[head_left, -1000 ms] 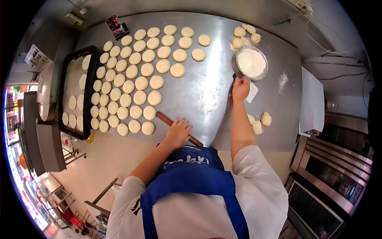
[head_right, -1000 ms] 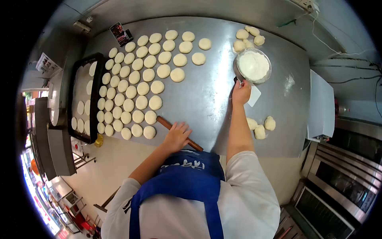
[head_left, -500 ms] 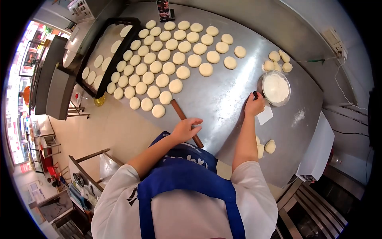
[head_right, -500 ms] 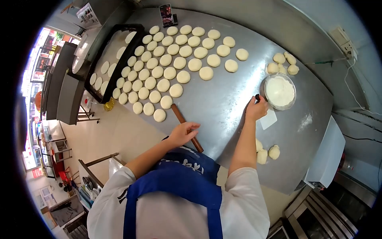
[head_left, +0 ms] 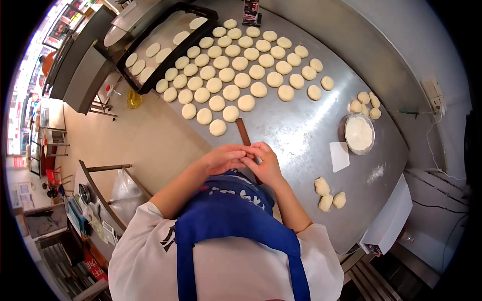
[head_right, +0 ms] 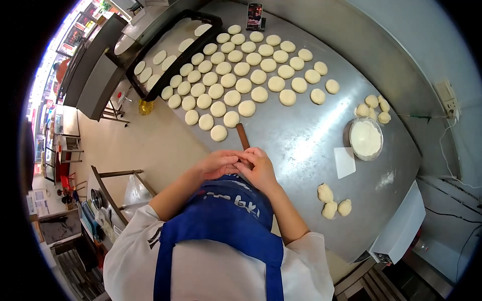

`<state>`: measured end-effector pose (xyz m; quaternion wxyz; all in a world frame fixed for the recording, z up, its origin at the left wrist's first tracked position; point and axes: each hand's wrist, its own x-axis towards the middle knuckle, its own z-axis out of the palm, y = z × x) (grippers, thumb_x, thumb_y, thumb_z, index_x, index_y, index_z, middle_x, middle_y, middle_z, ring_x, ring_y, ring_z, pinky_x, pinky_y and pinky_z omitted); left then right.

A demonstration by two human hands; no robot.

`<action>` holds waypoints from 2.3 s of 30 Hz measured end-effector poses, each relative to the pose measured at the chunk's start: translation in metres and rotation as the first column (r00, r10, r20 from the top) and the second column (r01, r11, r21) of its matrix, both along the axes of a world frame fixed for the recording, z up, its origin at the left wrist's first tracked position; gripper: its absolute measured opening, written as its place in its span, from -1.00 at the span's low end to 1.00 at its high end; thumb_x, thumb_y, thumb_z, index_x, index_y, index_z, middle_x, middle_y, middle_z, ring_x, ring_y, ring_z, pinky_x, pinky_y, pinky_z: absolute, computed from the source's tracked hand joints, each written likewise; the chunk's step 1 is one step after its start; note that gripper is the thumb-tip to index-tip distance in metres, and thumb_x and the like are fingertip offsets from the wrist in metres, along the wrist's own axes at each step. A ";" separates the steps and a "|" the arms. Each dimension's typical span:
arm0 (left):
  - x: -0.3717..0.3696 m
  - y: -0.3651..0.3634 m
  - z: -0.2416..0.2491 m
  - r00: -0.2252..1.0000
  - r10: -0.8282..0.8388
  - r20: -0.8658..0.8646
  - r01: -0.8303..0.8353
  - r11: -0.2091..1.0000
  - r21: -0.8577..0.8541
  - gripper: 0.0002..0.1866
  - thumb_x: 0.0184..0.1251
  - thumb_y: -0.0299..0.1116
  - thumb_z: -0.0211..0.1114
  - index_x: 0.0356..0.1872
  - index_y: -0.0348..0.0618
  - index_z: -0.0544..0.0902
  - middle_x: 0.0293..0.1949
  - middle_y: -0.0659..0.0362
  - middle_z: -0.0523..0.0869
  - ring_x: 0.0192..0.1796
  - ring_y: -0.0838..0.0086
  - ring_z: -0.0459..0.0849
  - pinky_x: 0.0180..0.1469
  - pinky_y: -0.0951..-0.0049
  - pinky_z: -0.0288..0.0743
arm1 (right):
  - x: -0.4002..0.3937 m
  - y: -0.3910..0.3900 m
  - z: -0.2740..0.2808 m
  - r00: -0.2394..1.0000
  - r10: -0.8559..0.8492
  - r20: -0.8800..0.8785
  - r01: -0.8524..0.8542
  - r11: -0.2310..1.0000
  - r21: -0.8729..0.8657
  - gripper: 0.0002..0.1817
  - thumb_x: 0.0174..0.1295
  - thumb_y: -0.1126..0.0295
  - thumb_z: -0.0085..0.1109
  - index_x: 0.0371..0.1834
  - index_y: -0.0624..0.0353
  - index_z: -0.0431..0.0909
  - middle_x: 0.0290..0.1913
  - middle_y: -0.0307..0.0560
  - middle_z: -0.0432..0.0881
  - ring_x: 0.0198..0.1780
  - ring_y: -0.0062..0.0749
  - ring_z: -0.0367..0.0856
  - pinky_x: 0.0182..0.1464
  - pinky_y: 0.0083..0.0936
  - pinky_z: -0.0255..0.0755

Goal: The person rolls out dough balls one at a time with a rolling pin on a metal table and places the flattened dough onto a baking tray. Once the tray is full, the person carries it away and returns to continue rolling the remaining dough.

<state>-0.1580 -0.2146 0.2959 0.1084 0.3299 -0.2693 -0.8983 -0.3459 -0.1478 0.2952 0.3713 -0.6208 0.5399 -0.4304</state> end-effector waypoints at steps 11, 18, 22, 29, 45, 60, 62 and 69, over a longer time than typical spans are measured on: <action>0.049 -0.041 0.001 1.000 0.006 -0.003 -0.006 1.000 -0.019 -0.61 0.55 -0.34 0.13 0.29 -0.28 0.49 0.11 0.17 0.67 0.07 0.54 0.69 0.20 0.46 0.58 | 0.047 -0.037 0.008 0.993 -0.077 0.095 0.072 0.996 0.050 -0.86 0.09 0.53 0.41 -0.27 0.19 0.72 -0.22 -0.06 0.71 -0.22 -0.35 0.69 -0.15 -0.49 0.54; 0.125 -0.097 -0.003 0.999 0.016 -0.031 -0.017 1.000 -0.023 -0.59 0.54 -0.34 0.14 0.31 -0.29 0.46 0.14 0.16 0.66 0.04 0.53 0.70 0.14 0.49 0.60 | 0.119 -0.102 0.013 0.994 -0.047 -0.101 0.030 0.987 -0.157 -0.87 0.06 0.49 0.43 -0.30 0.14 0.72 -0.22 -0.13 0.70 -0.21 -0.29 0.68 -0.17 -0.43 0.54; 0.179 -0.132 -0.013 0.996 0.059 -0.072 -0.060 0.998 -0.012 -0.59 0.55 -0.35 0.12 0.31 -0.31 0.45 0.14 0.13 0.64 0.12 0.51 0.65 0.19 0.45 0.55 | 0.165 -0.152 0.019 0.977 0.071 -0.203 -0.107 0.980 -0.170 -0.90 0.06 0.44 0.40 -0.35 0.12 0.70 -0.26 -0.16 0.68 -0.22 -0.21 0.65 -0.18 -0.35 0.51; 0.286 -0.158 -0.027 0.935 0.343 -0.094 -0.337 0.938 0.079 -0.56 0.53 -0.32 0.17 0.32 -0.30 0.43 0.08 0.13 0.68 0.02 0.48 0.71 0.12 0.46 0.62 | 0.261 -0.246 0.021 0.861 0.438 -0.259 -0.466 0.883 -0.058 -0.94 0.08 0.43 0.33 -0.39 0.13 0.67 -0.29 -0.13 0.67 -0.21 -0.20 0.66 -0.17 -0.35 0.52; 0.363 -0.112 -0.071 0.624 0.755 0.204 -0.781 0.595 0.188 -0.61 0.56 -0.27 0.13 0.26 -0.28 0.48 0.13 0.10 0.64 0.14 0.39 0.65 0.21 0.35 0.56 | 0.396 -0.422 -0.060 0.473 0.096 -0.876 -0.384 0.917 -0.107 -0.81 0.25 0.28 0.19 -0.24 0.14 0.68 0.10 -0.05 0.55 0.20 -0.11 0.46 0.18 -0.08 0.34; 0.113 -0.155 -0.049 0.980 -0.200 -0.005 0.193 0.939 0.285 -0.51 0.53 -0.09 0.11 0.31 -0.17 0.44 0.09 -0.04 0.67 0.14 0.22 0.66 0.24 0.27 0.49 | 0.158 -0.106 -0.034 0.780 -0.547 -0.304 0.606 0.783 0.144 -0.81 0.17 0.31 0.34 -0.22 0.16 0.69 -0.31 -0.02 0.72 -0.24 -0.16 0.70 -0.13 -0.30 0.54; 0.079 -0.129 -0.080 0.935 -0.341 0.096 0.354 0.914 -0.199 -0.48 0.49 -0.09 0.17 0.32 -0.17 0.44 0.12 -0.06 0.66 0.16 0.21 0.65 0.24 0.28 0.48 | 0.104 -0.066 -0.065 0.606 -0.752 -0.259 0.795 0.574 0.195 -0.80 0.22 0.31 0.35 -0.21 0.21 0.68 -0.33 -0.06 0.75 -0.29 -0.36 0.71 -0.19 -0.43 0.55; -0.015 -0.086 -0.078 0.804 -0.202 0.559 0.405 -0.502 -0.764 -0.40 0.09 -0.37 0.42 0.23 -0.16 0.50 0.31 -0.08 0.42 0.42 0.03 0.34 0.42 0.12 0.28 | -0.096 0.027 -0.103 0.292 -0.847 -0.443 0.955 0.284 0.088 -0.73 0.24 0.23 0.32 -0.18 0.23 0.68 -0.33 -0.02 0.73 -0.29 -0.22 0.70 -0.17 -0.36 0.54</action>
